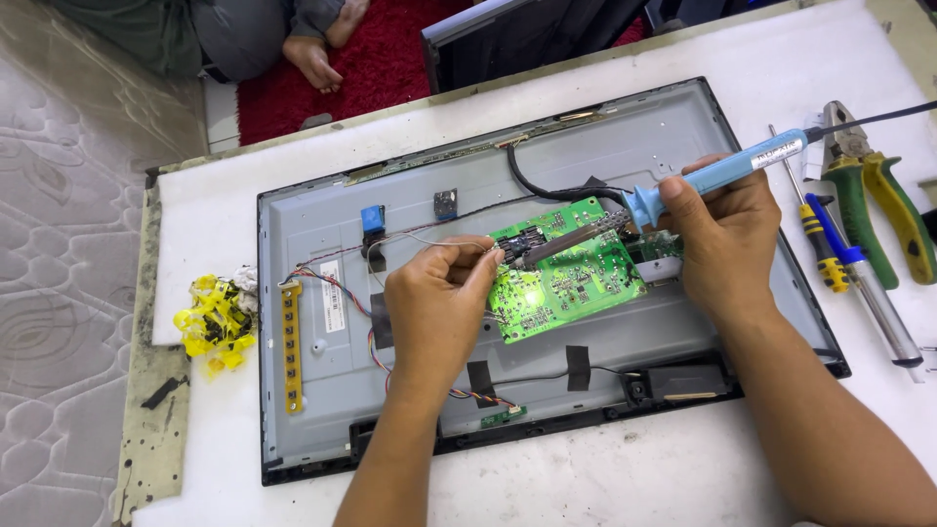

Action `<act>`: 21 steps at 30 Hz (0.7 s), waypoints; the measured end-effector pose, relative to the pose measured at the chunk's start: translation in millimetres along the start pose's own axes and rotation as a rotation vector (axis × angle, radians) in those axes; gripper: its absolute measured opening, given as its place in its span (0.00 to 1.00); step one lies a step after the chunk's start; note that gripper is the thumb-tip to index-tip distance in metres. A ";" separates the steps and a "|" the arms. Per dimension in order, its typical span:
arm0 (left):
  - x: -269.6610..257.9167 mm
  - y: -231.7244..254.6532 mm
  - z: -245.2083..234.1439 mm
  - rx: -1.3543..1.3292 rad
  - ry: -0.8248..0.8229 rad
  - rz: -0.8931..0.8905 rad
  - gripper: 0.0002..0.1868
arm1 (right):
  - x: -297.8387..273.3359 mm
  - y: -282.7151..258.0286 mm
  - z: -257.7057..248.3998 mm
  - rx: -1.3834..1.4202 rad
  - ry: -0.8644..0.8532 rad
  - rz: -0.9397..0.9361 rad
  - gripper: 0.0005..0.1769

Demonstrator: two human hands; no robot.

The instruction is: Soldering a wire onto a circuit board inside a television set.

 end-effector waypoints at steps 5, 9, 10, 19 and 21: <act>-11.1 -4.0 8.5 0.073 0.141 0.063 0.04 | 0.1 0.0 0.7 0.003 -0.013 -0.013 0.17; -16.6 -7.1 12.4 0.067 0.226 0.066 0.04 | 1.8 5.0 -0.2 0.033 0.000 -0.026 0.17; -17.5 -8.5 13.2 0.066 0.235 0.097 0.05 | 2.0 5.7 -0.5 0.029 -0.002 -0.036 0.16; -27.4 -9.3 12.8 0.049 0.222 0.253 0.07 | 3.9 12.4 -4.1 -0.030 0.020 -0.101 0.17; -28.1 -8.9 13.2 0.040 0.210 0.260 0.05 | 4.7 14.7 -4.1 0.017 0.027 -0.102 0.18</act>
Point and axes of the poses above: each hand's wrist, its own x-axis towards the middle knuckle, its own z-axis out of the palm, y = z × x, the point moved 2 cm from there along x, towards the middle knuckle, and after that the axes turned 2 degrees about -y, right-handed, at the moved point
